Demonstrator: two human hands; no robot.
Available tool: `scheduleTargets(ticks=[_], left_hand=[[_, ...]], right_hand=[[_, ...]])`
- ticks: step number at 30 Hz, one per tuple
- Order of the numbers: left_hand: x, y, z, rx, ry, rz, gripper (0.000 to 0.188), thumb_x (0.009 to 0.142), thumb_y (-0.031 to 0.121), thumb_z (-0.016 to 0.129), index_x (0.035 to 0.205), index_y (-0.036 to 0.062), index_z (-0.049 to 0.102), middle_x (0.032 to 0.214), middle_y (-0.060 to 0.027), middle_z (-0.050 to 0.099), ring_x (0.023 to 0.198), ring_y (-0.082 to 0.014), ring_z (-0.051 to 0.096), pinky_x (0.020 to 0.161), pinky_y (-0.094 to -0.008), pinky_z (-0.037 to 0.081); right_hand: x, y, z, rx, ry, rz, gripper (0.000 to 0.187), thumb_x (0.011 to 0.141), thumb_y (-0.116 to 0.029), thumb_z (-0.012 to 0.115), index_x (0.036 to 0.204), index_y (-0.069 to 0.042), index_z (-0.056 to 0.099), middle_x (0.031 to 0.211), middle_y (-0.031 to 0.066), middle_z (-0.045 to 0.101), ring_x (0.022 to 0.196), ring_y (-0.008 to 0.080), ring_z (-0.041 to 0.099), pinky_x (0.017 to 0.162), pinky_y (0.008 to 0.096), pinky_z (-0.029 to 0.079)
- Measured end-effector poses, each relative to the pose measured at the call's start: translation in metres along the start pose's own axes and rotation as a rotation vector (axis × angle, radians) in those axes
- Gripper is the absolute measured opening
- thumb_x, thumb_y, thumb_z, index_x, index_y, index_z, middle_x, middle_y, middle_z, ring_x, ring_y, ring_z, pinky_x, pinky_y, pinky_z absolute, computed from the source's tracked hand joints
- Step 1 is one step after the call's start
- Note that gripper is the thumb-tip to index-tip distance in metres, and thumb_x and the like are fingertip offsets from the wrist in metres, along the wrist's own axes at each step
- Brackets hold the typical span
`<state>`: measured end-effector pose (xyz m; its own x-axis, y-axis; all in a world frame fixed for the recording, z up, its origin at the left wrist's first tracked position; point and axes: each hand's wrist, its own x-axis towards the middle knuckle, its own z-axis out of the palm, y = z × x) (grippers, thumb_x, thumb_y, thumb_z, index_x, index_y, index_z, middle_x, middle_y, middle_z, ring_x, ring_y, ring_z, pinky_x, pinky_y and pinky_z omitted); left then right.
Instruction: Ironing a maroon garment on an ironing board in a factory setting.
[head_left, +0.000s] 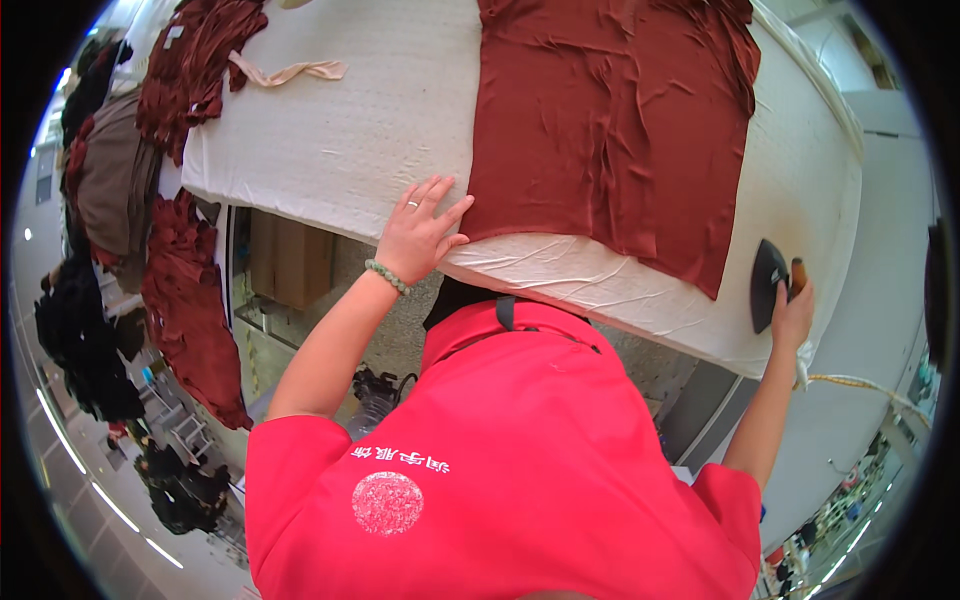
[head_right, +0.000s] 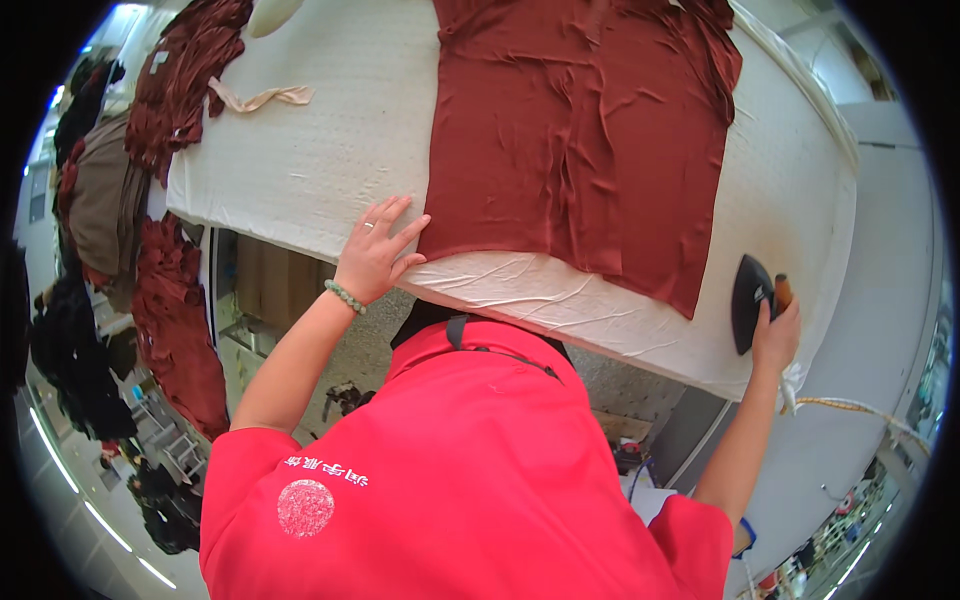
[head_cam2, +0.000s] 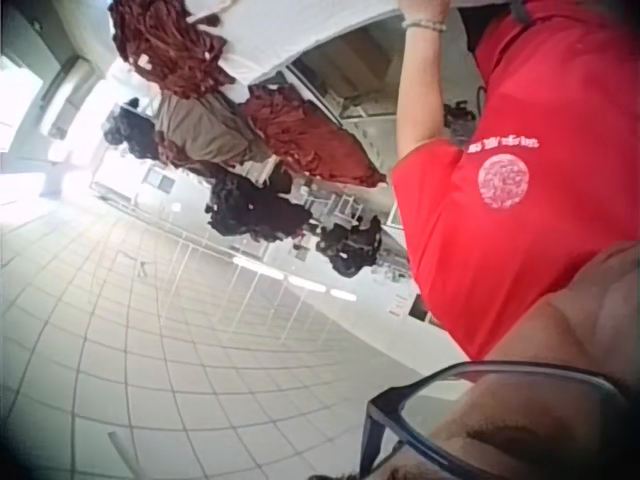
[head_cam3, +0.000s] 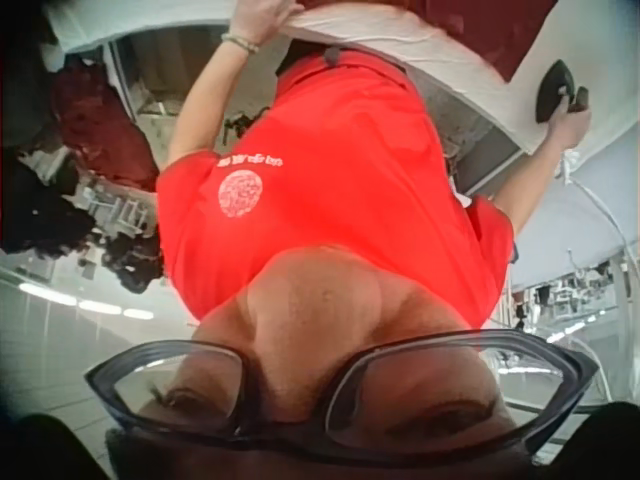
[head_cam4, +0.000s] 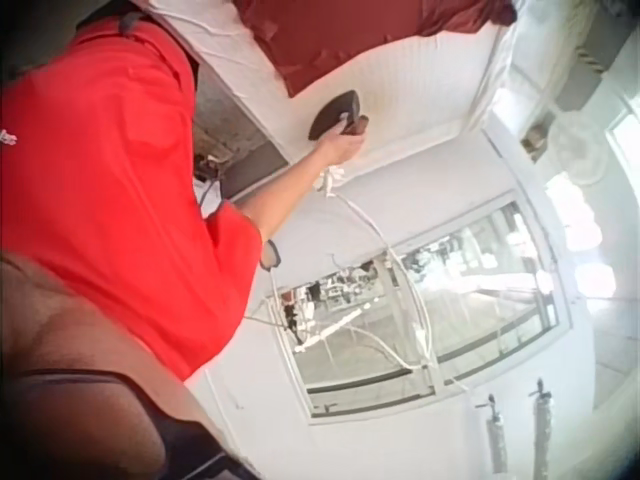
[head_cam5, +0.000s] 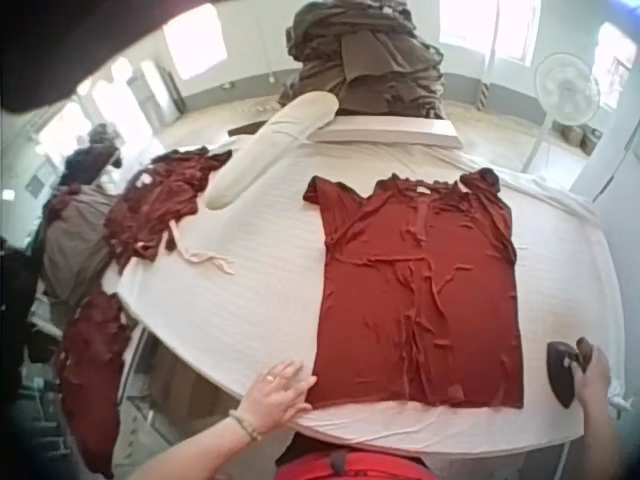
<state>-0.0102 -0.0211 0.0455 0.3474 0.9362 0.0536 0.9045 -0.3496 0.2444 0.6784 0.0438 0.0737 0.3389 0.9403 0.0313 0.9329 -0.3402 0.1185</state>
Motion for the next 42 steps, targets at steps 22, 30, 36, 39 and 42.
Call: scheduleTargets(ticks=[22,30,36,39,42], left_hand=[[0.261,-0.163,0.005,-0.367,0.156,-0.153,0.038,0.087,0.039,0.08,0.108,0.0074,0.074,0.1,-0.0076,0.072,0.09,-0.0227,0.068,0.078,-0.0362,0.054],[0.294,-0.175,0.026,-0.381,0.228,-0.014,0.033,0.085,0.038,0.081,0.097,0.0078,0.074,0.088,-0.0027,0.071,0.076,-0.02,0.068,0.069,-0.0349,0.054],[0.292,-0.185,0.038,-0.6,0.331,-0.021,0.024,0.084,0.028,0.083,0.095,0.0078,0.073,0.085,-0.0029,0.07,0.071,-0.0186,0.066,0.065,-0.0316,0.052],[0.293,-0.187,0.039,-0.631,0.328,-0.037,0.023,0.085,0.027,0.082,0.094,0.0077,0.073,0.083,-0.0026,0.07,0.07,-0.0179,0.066,0.065,-0.0311,0.052],[0.292,-0.186,0.039,-0.663,0.31,-0.052,0.022,0.085,0.026,0.082,0.093,0.0077,0.072,0.083,-0.0023,0.069,0.069,-0.0174,0.065,0.064,-0.0308,0.051]], right_hand=[[-0.184,-0.466,-0.12,0.754,-0.619,0.062,0.069,0.087,-0.028,0.084,0.141,0.002,0.054,0.079,0.0082,0.071,0.069,0.0117,0.064,0.066,0.0303,0.053],[-0.154,-0.534,-0.122,0.795,-0.59,0.19,0.065,0.087,-0.029,0.083,0.135,0.007,0.058,0.082,0.0109,0.072,0.069,0.0113,0.064,0.065,0.0295,0.052],[-0.075,-0.571,-0.109,0.77,-0.436,0.084,0.062,0.09,-0.033,0.081,0.131,0.008,0.059,0.089,0.0134,0.073,0.076,0.0126,0.067,0.069,0.0294,0.054],[-0.036,-0.589,-0.109,0.754,-0.476,0.051,0.062,0.091,-0.037,0.079,0.129,0.008,0.06,0.091,0.015,0.073,0.08,0.0154,0.069,0.073,0.0304,0.055],[-0.021,-0.598,-0.111,0.771,-0.56,0.055,0.063,0.091,-0.04,0.077,0.129,0.008,0.06,0.093,0.0167,0.073,0.083,0.0192,0.071,0.076,0.032,0.056]])
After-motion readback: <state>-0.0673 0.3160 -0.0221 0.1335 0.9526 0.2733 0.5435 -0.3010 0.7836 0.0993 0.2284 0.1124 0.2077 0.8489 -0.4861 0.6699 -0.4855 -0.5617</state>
